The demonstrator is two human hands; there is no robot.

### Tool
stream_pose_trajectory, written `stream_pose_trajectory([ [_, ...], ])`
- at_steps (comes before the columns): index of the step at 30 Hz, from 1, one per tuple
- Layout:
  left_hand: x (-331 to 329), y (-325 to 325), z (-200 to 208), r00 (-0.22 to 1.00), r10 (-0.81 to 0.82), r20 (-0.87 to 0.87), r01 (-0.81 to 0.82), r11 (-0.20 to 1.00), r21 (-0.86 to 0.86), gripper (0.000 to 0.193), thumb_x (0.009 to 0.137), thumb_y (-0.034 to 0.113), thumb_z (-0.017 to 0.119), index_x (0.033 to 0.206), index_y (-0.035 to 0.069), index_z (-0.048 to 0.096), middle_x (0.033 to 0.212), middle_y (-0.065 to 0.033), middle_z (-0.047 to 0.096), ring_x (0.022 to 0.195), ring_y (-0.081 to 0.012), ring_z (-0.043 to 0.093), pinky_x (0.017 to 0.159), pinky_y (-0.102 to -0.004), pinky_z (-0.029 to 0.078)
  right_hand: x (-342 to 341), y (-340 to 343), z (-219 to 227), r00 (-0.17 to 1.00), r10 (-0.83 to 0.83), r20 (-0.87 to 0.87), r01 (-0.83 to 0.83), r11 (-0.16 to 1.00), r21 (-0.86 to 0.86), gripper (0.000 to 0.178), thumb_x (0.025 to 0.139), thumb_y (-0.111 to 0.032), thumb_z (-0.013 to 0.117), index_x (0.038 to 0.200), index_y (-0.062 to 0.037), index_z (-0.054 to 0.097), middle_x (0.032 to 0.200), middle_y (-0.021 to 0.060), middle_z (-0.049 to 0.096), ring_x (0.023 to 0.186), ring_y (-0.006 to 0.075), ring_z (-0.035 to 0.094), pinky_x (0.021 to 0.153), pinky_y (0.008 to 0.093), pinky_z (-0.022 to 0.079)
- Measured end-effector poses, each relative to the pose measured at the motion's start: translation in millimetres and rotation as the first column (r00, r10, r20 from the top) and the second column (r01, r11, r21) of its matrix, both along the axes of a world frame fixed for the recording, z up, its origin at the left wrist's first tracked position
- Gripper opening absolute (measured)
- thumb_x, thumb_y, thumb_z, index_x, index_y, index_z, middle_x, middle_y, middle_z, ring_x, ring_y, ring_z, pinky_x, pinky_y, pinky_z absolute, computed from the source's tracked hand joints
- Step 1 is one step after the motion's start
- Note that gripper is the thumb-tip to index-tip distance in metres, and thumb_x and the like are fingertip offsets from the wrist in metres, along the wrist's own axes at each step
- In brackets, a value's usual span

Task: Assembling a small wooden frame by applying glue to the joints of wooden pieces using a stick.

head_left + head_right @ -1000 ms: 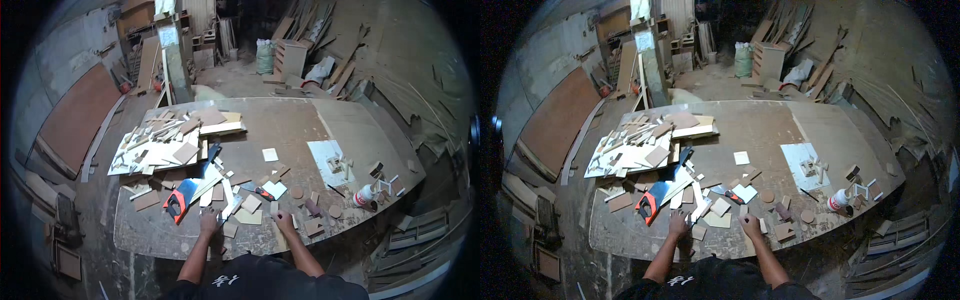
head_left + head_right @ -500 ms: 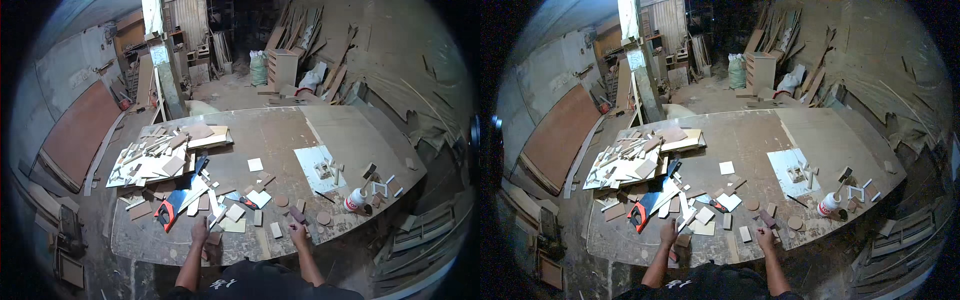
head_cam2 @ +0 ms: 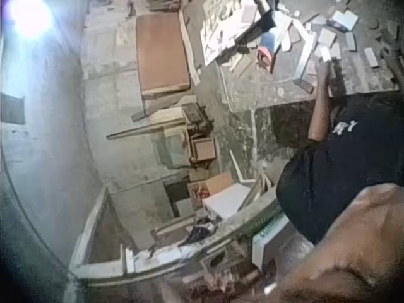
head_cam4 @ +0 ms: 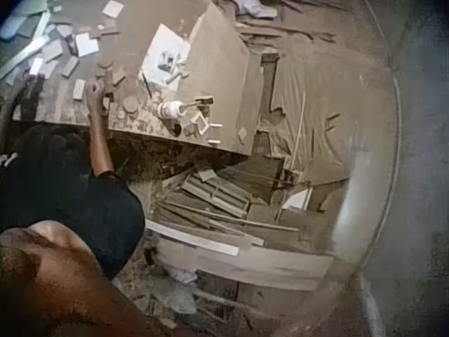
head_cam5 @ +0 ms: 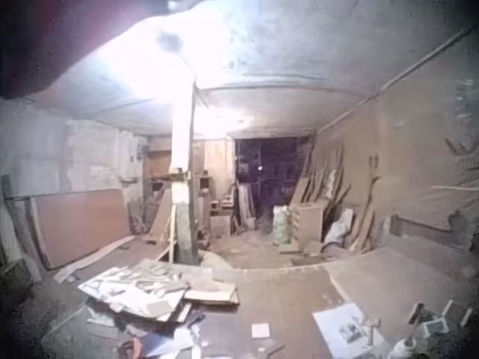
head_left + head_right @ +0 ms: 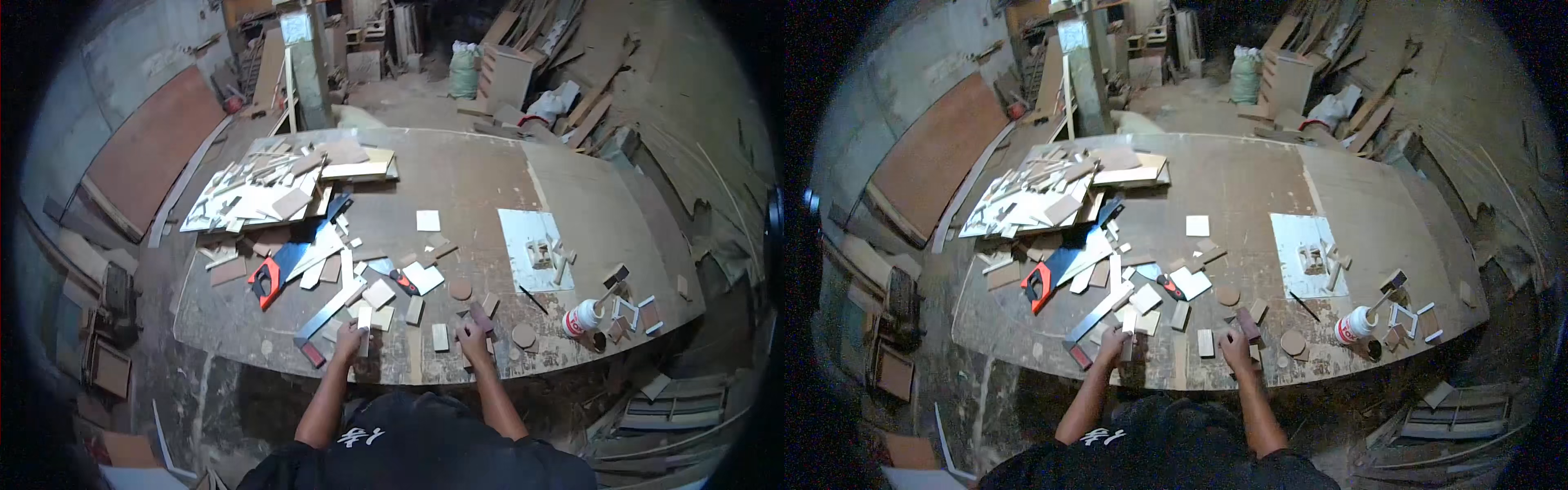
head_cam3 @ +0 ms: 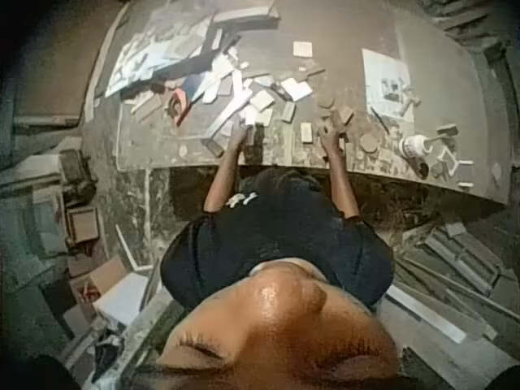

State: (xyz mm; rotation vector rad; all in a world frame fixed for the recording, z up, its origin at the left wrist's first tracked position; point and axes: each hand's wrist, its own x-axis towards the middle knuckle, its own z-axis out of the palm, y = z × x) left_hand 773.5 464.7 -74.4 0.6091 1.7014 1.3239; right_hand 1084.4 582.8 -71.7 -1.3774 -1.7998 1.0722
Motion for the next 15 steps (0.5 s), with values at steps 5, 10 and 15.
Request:
stream_pose_trajectory([
  [5,-5,-36,-10,0.968,0.12,0.222,-0.128,0.992,0.018,0.031,0.086,0.015,0.056,0.11,-0.003,0.047,0.084,-0.0131,0.063,0.058,-0.0178,0.061,0.049,-0.0286,0.05,-14,-2,3,0.991,0.08,-0.104,-0.094,0.986,-0.138,0.028,0.074,-0.006,0.064,0.099,-0.0018,0.053,0.077,0.003,0.055,0.067,0.01,0.054,0.059,0.0245,0.046],
  [10,-23,-70,-12,0.961,0.256,0.109,-0.258,0.966,0.01,0.029,0.086,0.016,0.056,0.108,-0.001,0.048,0.083,-0.0133,0.064,0.058,-0.0176,0.06,0.051,-0.0304,0.05,-59,1,-8,0.995,0.104,0.007,-0.1,0.971,-0.217,0.024,0.074,-0.005,0.061,0.097,-0.0013,0.055,0.079,0.0055,0.057,0.071,0.0134,0.057,0.062,0.0274,0.047],
  [15,-63,-85,-6,0.982,0.161,0.097,-0.164,0.986,0.029,0.031,0.08,0.009,0.046,0.109,-0.002,0.048,0.085,-0.0136,0.064,0.057,-0.0181,0.06,0.052,-0.0294,0.05,-131,26,-4,0.973,0.099,0.209,-0.125,0.986,0.113,0.026,0.076,-0.007,0.056,0.102,-0.0032,0.057,0.099,0.0168,0.059,0.093,0.0318,0.057,0.081,0.0367,0.046],
])
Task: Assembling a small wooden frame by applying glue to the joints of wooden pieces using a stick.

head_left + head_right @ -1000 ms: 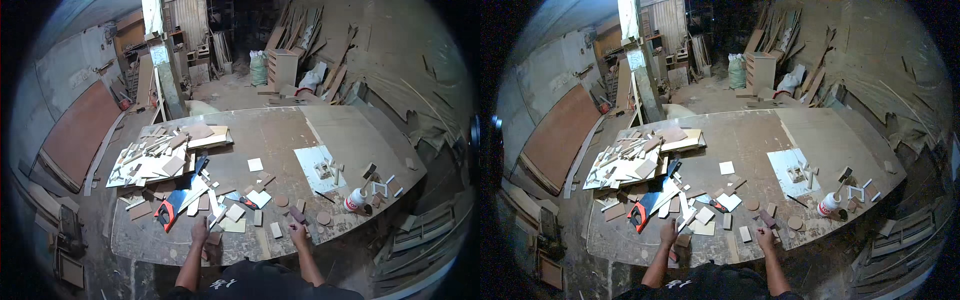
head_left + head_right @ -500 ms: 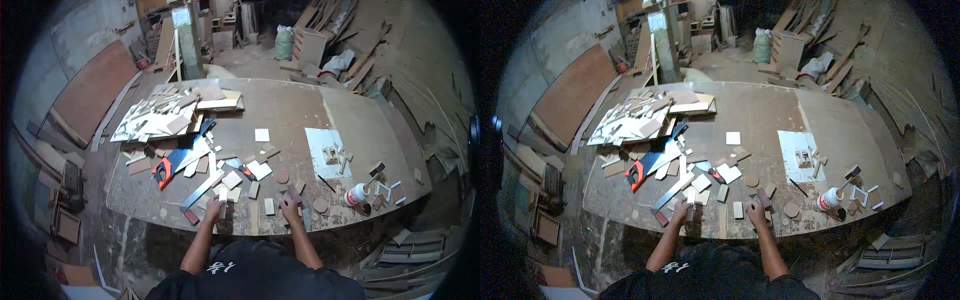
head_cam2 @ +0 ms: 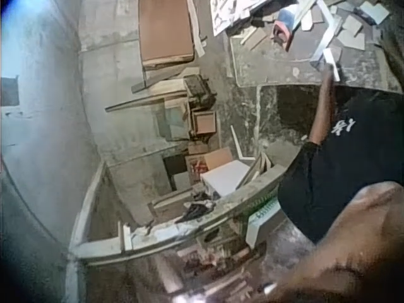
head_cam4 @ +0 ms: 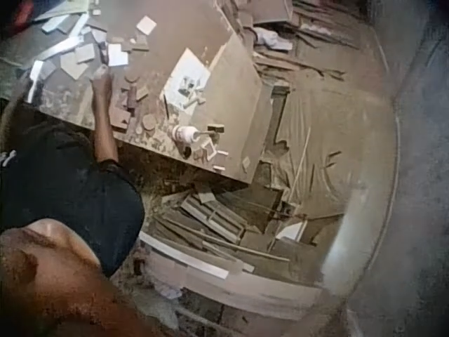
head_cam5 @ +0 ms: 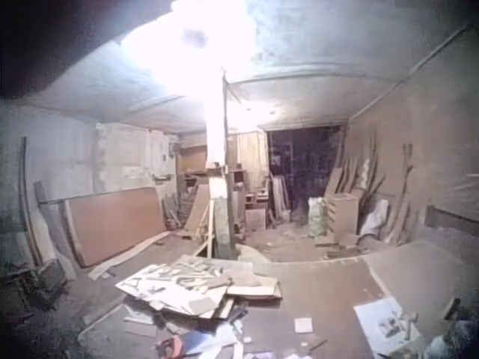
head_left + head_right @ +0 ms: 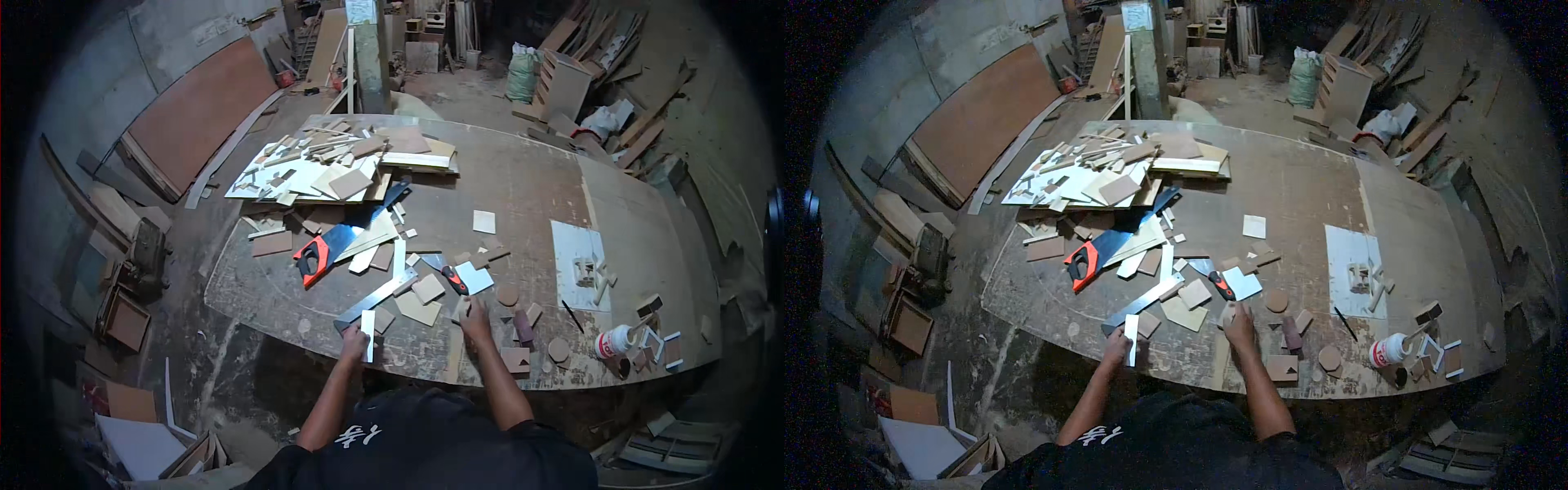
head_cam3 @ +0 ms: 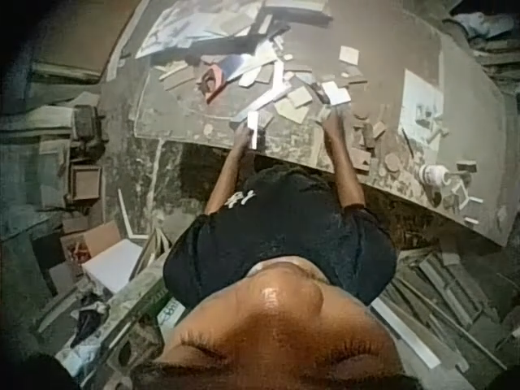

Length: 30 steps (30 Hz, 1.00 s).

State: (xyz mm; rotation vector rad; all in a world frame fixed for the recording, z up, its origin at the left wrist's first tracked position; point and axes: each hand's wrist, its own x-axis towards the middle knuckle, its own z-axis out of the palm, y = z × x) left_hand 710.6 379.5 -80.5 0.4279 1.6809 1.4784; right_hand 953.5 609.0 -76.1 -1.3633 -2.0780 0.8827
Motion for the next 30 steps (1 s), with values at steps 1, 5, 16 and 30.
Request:
stream_pose_trajectory([
  [1,-7,-3,2,0.998,-0.027,0.056,0.025,0.999,0.037,0.031,0.079,0.007,0.044,0.109,-0.002,0.048,0.084,-0.0131,0.064,0.057,-0.0184,0.06,0.052,-0.0298,0.051,-13,3,3,0.999,-0.039,0.032,0.033,0.985,0.17,0.03,0.076,-0.007,0.056,0.106,-0.0046,0.057,0.108,0.018,0.057,0.101,0.0342,0.054,0.086,0.0386,0.044],
  [5,-26,-5,22,0.98,-0.079,0.184,0.066,0.995,0.08,0.036,0.079,0.006,0.039,0.115,0.004,0.041,0.09,-0.0151,0.061,0.065,-0.0227,0.061,0.057,-0.033,0.053,-46,17,18,0.951,-0.014,0.308,-0.035,0.988,0.151,0.053,0.075,-0.008,0.056,0.127,-0.011,0.043,0.12,0.0133,0.049,0.114,0.0357,0.043,0.092,0.0449,0.041],
  [16,-22,-3,80,0.889,-0.064,0.454,0.005,0.992,0.13,0.033,0.091,0.028,0.04,0.115,0.007,0.046,0.092,-0.0097,0.062,0.06,-0.0165,0.057,0.049,-0.028,0.05,-74,33,16,0.916,-0.023,0.401,0.021,1.0,0.009,0.039,0.08,-0.022,0.051,0.113,-0.0019,0.05,0.11,0.0209,0.053,0.103,0.0405,0.052,0.085,0.0472,0.045],
  [30,22,33,83,0.831,-0.07,0.552,0.011,0.994,0.11,0.025,0.093,0.028,0.041,0.095,0.004,0.049,0.072,-0.007,0.051,0.06,-0.0162,0.053,0.05,-0.0273,0.046,18,-89,124,0.999,-0.042,-0.03,0.033,0.964,-0.265,0.045,0.075,-0.017,0.06,0.118,-0.0084,0.052,0.098,0.0222,0.061,0.096,0.0374,0.059,0.081,0.0406,0.046],
])
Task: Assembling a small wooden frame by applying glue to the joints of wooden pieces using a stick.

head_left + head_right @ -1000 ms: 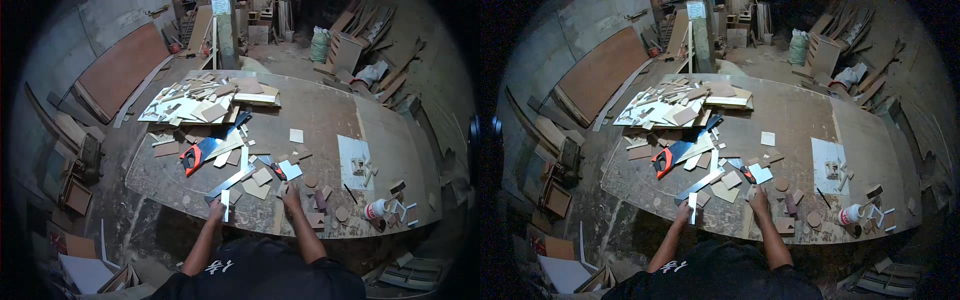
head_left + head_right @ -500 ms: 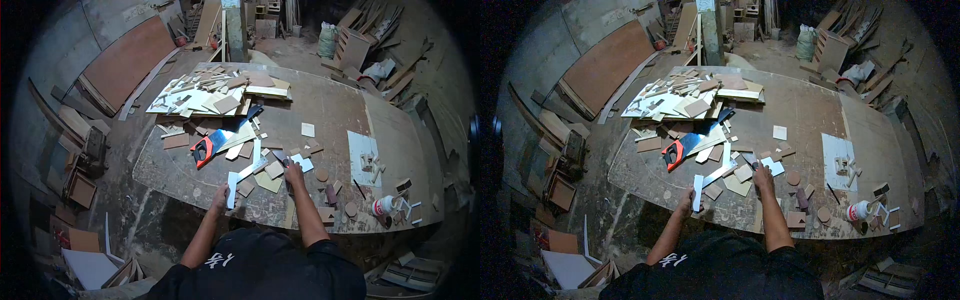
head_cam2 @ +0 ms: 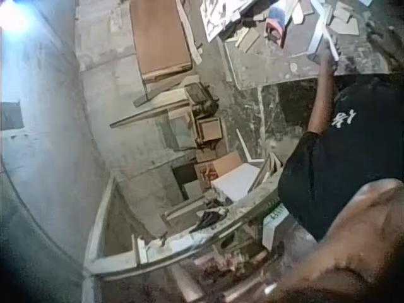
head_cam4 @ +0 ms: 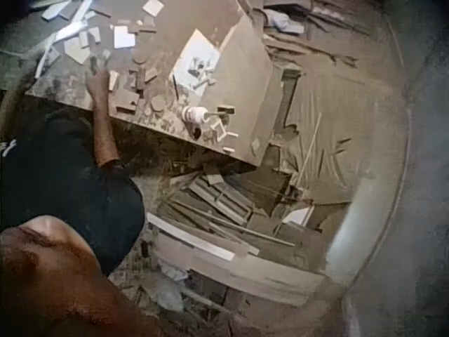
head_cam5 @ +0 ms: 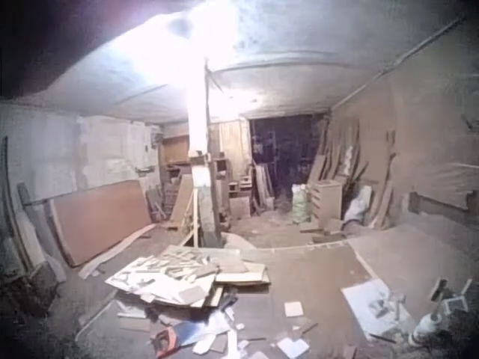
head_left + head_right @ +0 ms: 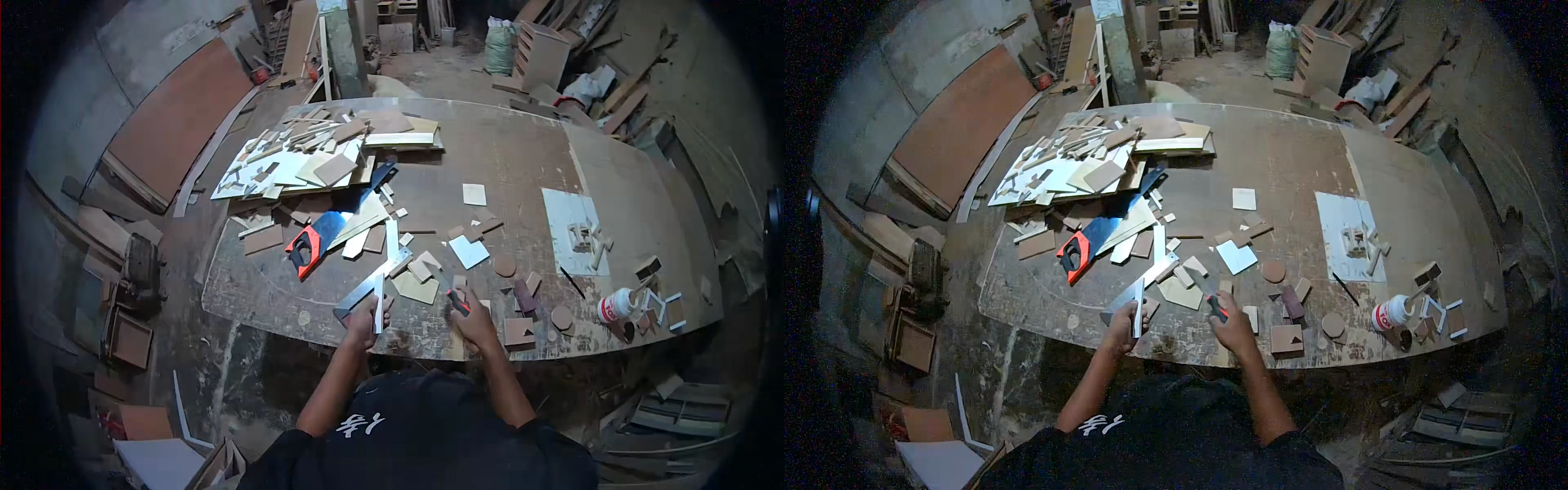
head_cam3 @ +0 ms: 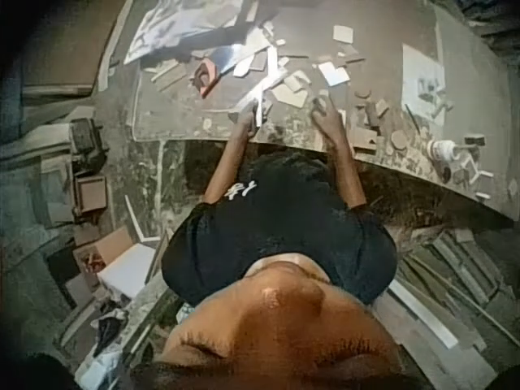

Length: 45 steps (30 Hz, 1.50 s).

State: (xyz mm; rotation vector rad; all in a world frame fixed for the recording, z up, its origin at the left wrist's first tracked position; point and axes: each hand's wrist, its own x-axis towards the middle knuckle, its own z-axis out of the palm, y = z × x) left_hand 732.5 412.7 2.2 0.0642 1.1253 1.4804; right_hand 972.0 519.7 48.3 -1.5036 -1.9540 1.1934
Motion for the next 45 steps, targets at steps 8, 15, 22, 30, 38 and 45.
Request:
stream_pose_trajectory([
  [8,55,35,13,0.989,-0.113,-0.095,0.107,0.992,-0.063,0.025,0.092,0.03,0.042,0.094,0.005,0.046,0.069,-0.0082,0.053,0.052,-0.0181,0.052,0.043,-0.0294,0.046,28,-50,48,0.952,0.305,-0.022,-0.293,0.931,0.218,0.056,0.08,-0.014,0.059,0.133,-0.0142,0.042,0.098,0.0203,0.052,0.092,0.0372,0.056,0.077,0.0414,0.046],
  [15,116,52,35,0.941,-0.213,-0.264,0.235,0.97,0.054,0.022,0.095,0.03,0.035,0.097,0.01,0.043,0.069,-0.0038,0.051,0.05,-0.014,0.051,0.043,-0.0256,0.046,56,-59,71,0.97,0.239,0.037,-0.242,0.96,0.14,0.053,0.082,-0.015,0.056,0.134,-0.0126,0.042,0.098,0.0195,0.052,0.09,0.0365,0.055,0.078,0.0397,0.045],
  [22,159,59,41,0.972,-0.137,-0.192,0.149,0.988,0.051,0.018,0.095,0.029,0.038,0.092,0.012,0.043,0.065,-0.0031,0.05,0.046,-0.0141,0.047,0.04,-0.026,0.04,75,-51,75,0.977,0.209,0.037,-0.212,0.958,0.193,0.052,0.085,-0.018,0.055,0.135,-0.0127,0.04,0.095,0.0195,0.052,0.086,0.0368,0.056,0.073,0.0415,0.046],
  [30,166,56,48,0.97,-0.147,-0.191,0.144,0.989,-0.029,0.023,0.092,0.027,0.042,0.087,0.008,0.052,0.064,-0.0031,0.052,0.044,-0.0109,0.048,0.038,-0.0225,0.037,80,-49,82,0.966,0.251,0.061,-0.259,0.94,0.222,0.051,0.086,-0.019,0.053,0.134,-0.011,0.041,0.092,0.0192,0.051,0.08,0.0364,0.055,0.07,0.0423,0.046],
  [38,152,54,54,0.947,-0.179,-0.265,0.199,0.979,0.05,0.025,0.094,0.028,0.037,0.1,0.006,0.049,0.061,-0.0032,0.052,0.04,-0.0109,0.047,0.035,-0.024,0.038,78,-59,97,0.952,0.28,0.126,-0.302,0.927,0.222,0.053,0.084,-0.018,0.055,0.135,-0.0121,0.04,0.093,0.0178,0.052,0.082,0.035,0.056,0.07,0.0416,0.047],
  [45,139,50,74,0.945,-0.162,-0.285,0.206,0.97,0.129,0.025,0.095,0.029,0.038,0.098,0.007,0.05,0.068,-0.0035,0.054,0.042,-0.0111,0.047,0.036,-0.0232,0.037,73,-68,108,0.943,0.314,0.114,-0.331,0.925,0.186,0.056,0.082,-0.012,0.055,0.136,-0.014,0.039,0.094,0.0165,0.052,0.083,0.0337,0.057,0.07,0.04,0.047],
])
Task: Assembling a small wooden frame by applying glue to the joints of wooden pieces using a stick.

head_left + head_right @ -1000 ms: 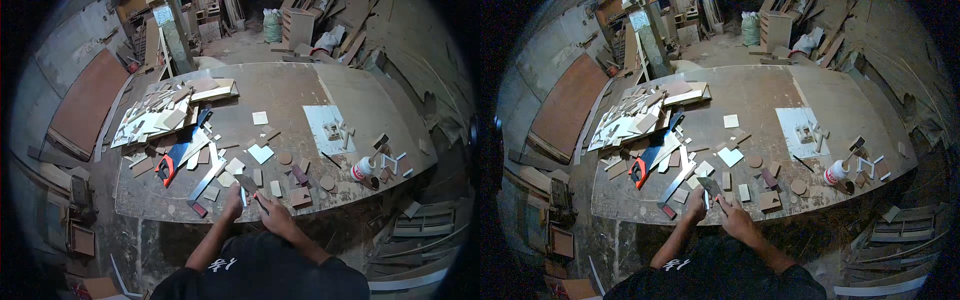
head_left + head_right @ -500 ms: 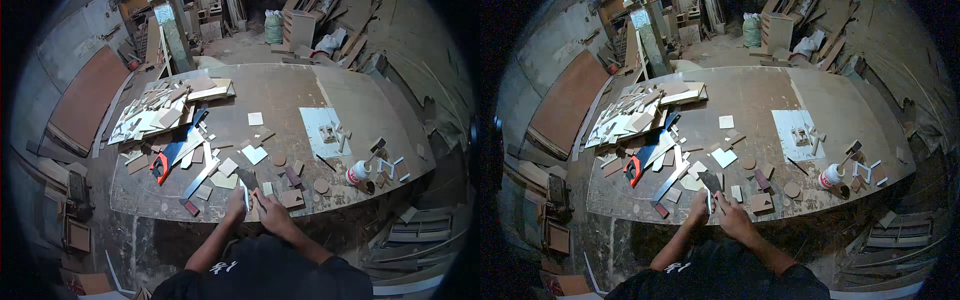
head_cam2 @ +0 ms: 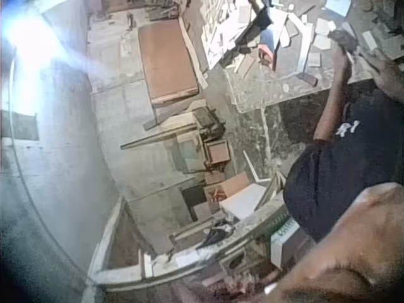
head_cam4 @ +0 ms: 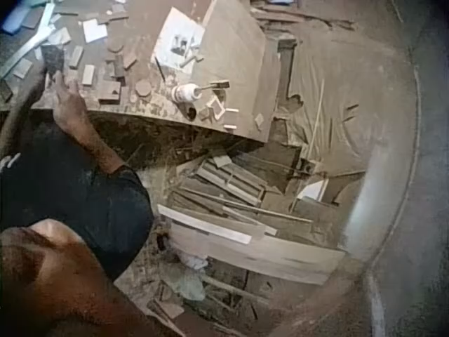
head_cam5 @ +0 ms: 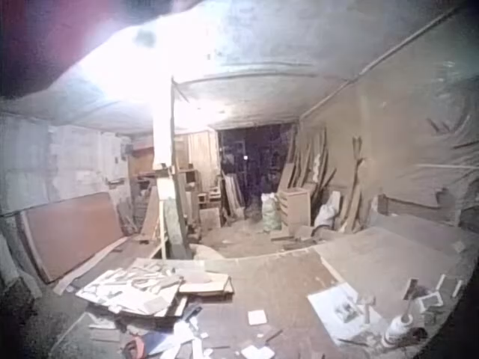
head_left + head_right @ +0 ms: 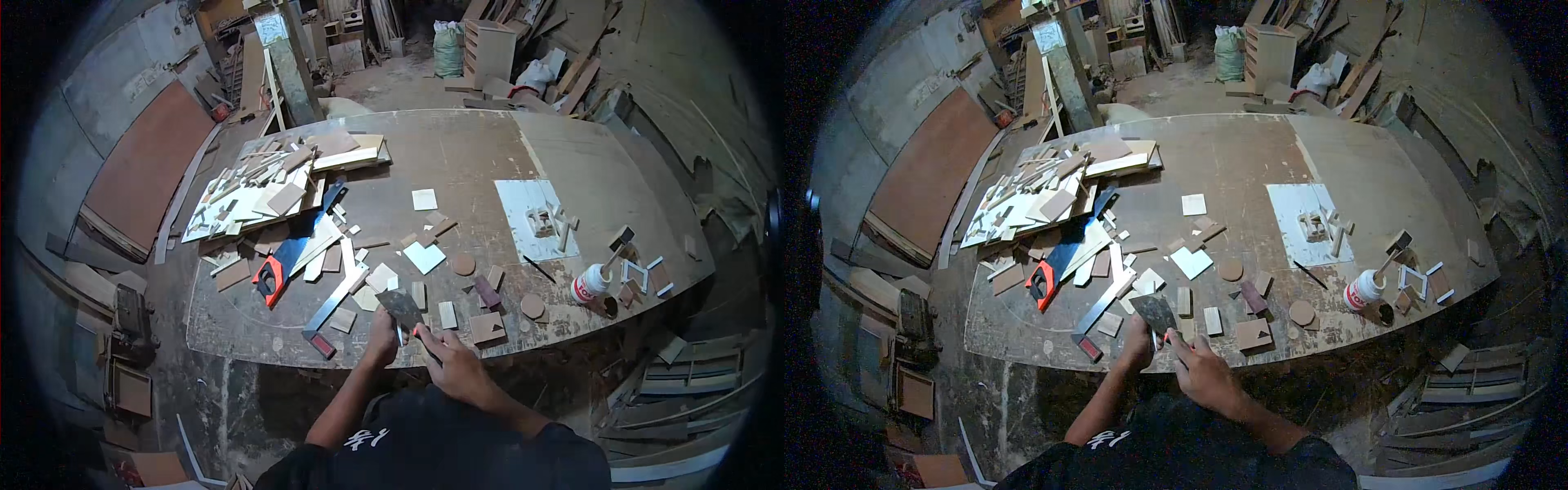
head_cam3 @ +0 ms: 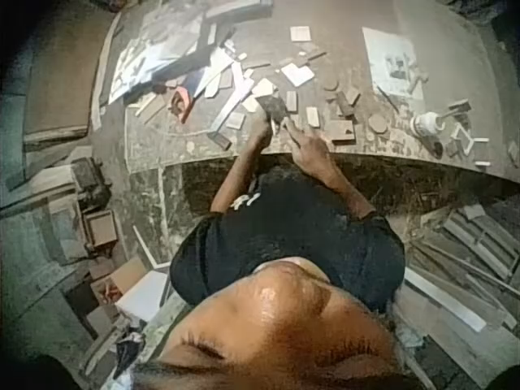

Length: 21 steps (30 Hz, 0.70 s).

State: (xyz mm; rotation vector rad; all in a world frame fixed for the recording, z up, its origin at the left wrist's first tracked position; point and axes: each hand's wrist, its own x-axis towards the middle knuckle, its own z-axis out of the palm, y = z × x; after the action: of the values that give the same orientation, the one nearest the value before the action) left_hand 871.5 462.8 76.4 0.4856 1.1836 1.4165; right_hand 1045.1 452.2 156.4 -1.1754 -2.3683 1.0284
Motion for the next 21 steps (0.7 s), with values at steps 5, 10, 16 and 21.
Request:
stream_pose_trajectory([
  [5,-13,-6,4,0.995,-0.087,-0.052,0.086,0.996,-0.019,0.018,0.09,0.022,0.045,0.091,0.007,0.055,0.071,-0.0035,0.055,0.053,-0.0105,0.053,0.042,-0.0222,0.039,-10,-3,1,0.991,-0.031,-0.13,0.038,0.998,0.056,0.053,0.083,-0.011,0.055,0.135,-0.0138,0.041,0.095,0.0165,0.051,0.083,0.0334,0.056,0.072,0.0394,0.047],
  [10,-17,-8,-18,0.979,-0.1,-0.179,0.105,0.994,0.018,0.022,0.089,0.025,0.051,0.1,0.007,0.055,0.083,-0.0053,0.06,0.074,-0.0158,0.06,0.058,-0.0283,0.048,-5,-10,7,0.994,0.031,-0.107,-0.027,0.999,0.039,0.054,0.083,-0.009,0.057,0.135,-0.0139,0.042,0.094,0.0159,0.051,0.081,0.0313,0.056,0.07,0.0378,0.047],
  [16,-28,-1,-22,0.946,-0.057,0.32,-0.015,0.976,0.218,0.037,0.087,0.026,0.054,0.119,0.009,0.044,0.104,-0.0086,0.06,0.088,-0.0169,0.06,0.076,-0.0316,0.05,-1,-10,11,0.988,0.058,-0.146,-0.05,0.997,0.062,0.053,0.083,-0.009,0.058,0.133,-0.0142,0.044,0.094,0.0155,0.05,0.079,0.0304,0.056,0.069,0.0368,0.047],
  [21,-32,14,-11,0.954,-0.102,0.281,0.005,0.945,0.326,0.061,0.083,0.018,0.061,0.134,0.009,0.03,0.107,-0.0131,0.059,0.074,-0.0132,0.062,0.062,-0.0229,0.052,10,-8,15,0.981,0.081,-0.177,-0.079,0.997,0.02,0.053,0.083,-0.009,0.058,0.133,-0.0129,0.044,0.095,0.0147,0.051,0.081,0.0285,0.055,0.072,0.0362,0.046],
])
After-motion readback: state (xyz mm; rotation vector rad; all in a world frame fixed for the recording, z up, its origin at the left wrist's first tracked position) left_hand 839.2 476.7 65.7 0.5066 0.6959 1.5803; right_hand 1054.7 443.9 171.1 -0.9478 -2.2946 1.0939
